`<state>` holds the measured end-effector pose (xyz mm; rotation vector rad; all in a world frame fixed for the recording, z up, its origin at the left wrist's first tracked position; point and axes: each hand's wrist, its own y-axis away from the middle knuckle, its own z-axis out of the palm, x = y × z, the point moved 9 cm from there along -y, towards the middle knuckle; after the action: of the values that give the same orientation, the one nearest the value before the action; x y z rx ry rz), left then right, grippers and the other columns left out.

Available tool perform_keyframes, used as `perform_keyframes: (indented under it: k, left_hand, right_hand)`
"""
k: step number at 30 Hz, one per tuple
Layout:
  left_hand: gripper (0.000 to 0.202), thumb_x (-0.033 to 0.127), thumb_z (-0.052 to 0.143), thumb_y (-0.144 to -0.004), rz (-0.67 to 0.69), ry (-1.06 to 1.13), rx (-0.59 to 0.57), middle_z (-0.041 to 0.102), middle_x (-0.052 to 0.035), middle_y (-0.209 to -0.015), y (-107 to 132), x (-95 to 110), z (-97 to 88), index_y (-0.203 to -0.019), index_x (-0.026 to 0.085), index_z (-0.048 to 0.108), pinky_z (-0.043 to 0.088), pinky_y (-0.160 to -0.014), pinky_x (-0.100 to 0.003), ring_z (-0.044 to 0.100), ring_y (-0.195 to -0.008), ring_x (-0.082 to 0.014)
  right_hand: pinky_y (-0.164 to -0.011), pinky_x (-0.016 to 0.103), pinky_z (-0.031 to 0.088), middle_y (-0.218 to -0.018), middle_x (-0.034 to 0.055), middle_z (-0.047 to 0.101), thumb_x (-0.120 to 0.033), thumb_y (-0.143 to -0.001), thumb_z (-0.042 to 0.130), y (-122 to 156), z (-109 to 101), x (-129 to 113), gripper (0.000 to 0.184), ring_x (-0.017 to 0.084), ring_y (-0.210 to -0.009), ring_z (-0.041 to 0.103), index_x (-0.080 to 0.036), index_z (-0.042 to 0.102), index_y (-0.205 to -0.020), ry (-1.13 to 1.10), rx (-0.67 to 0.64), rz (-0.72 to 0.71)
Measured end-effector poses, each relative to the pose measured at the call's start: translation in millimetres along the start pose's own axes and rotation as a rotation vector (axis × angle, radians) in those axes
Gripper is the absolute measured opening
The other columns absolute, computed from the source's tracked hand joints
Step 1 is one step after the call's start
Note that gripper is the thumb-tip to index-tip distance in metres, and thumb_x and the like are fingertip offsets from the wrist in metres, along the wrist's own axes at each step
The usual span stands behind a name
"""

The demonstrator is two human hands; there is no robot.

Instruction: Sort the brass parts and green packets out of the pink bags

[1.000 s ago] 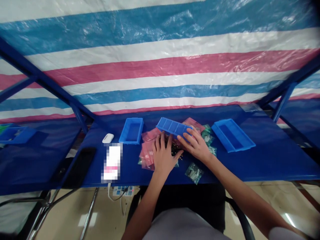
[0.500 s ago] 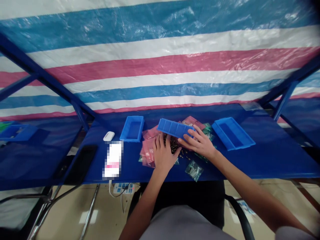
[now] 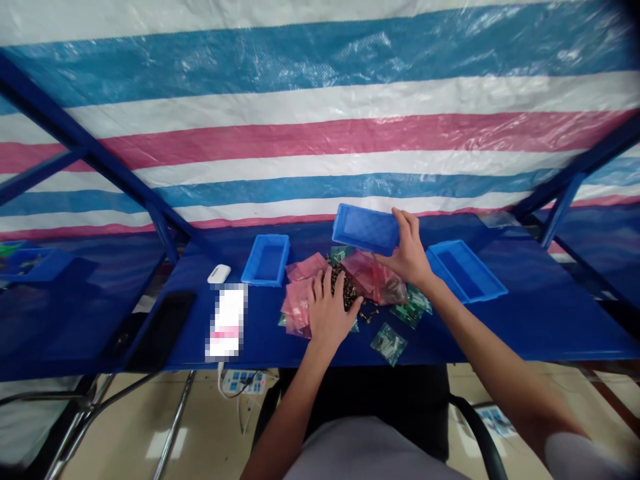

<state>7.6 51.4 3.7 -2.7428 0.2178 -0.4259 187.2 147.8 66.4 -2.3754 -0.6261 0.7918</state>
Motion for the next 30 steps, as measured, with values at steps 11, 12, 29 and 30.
perform_keyframes:
  k: [11,12,29,30]
  left_hand:
    - [0.038,0.023,0.049,-0.095,0.019,0.193,0.069,0.055,-0.011,-0.139,3.5,-13.1,1.1,-0.133,0.021,0.054,0.038,-0.114,-0.049,0.045,-0.133,-0.0259]
    - [0.039,0.021,0.048,-0.096,0.006,0.234,0.078,0.055,-0.0111,-0.138,3.6,-15.7,0.8,-0.134,0.02,0.053,0.039,-0.113,-0.046,0.046,-0.132,-0.0243]
    - [0.037,0.026,0.05,-0.095,-0.111,0.24,0.187,0.054,-0.0123,-0.136,11.5,-68.5,-33.1,-0.131,0.021,0.055,0.04,-0.111,-0.047,0.046,-0.13,-0.027]
    - [0.037,0.026,0.05,-0.095,-0.112,0.229,0.178,0.055,-0.0124,-0.136,13.1,-70.8,-31.7,-0.131,0.021,0.055,0.04,-0.111,-0.047,0.046,-0.13,-0.0272]
  right_hand:
    - [-0.111,0.048,0.039,-0.143,0.02,0.04,-0.04,-0.062,0.085,-67.1,110.5,59.3,0.102,0.035,-0.133,0.043,-0.014,0.035,-0.147,-0.156,-0.372,0.126]
    - [-0.111,0.049,0.038,-0.145,0.0202,0.039,-0.042,-0.064,0.084,-63.6,111.9,59.2,0.101,0.035,-0.135,0.041,-0.015,0.035,-0.148,-0.14,-0.396,0.12]
    - [-0.098,0.049,0.038,-0.118,0.0177,0.059,-0.068,-0.091,0.046,44.4,123.2,-107.5,0.064,0.033,-0.112,0.049,-0.013,0.057,-0.123,0.126,-0.498,-0.354]
    - [-0.093,0.048,0.039,-0.113,0.0169,0.059,-0.067,-0.092,0.044,42.6,128.7,-106.4,0.061,0.032,-0.108,0.05,-0.013,0.058,-0.117,0.146,-0.506,-0.362]
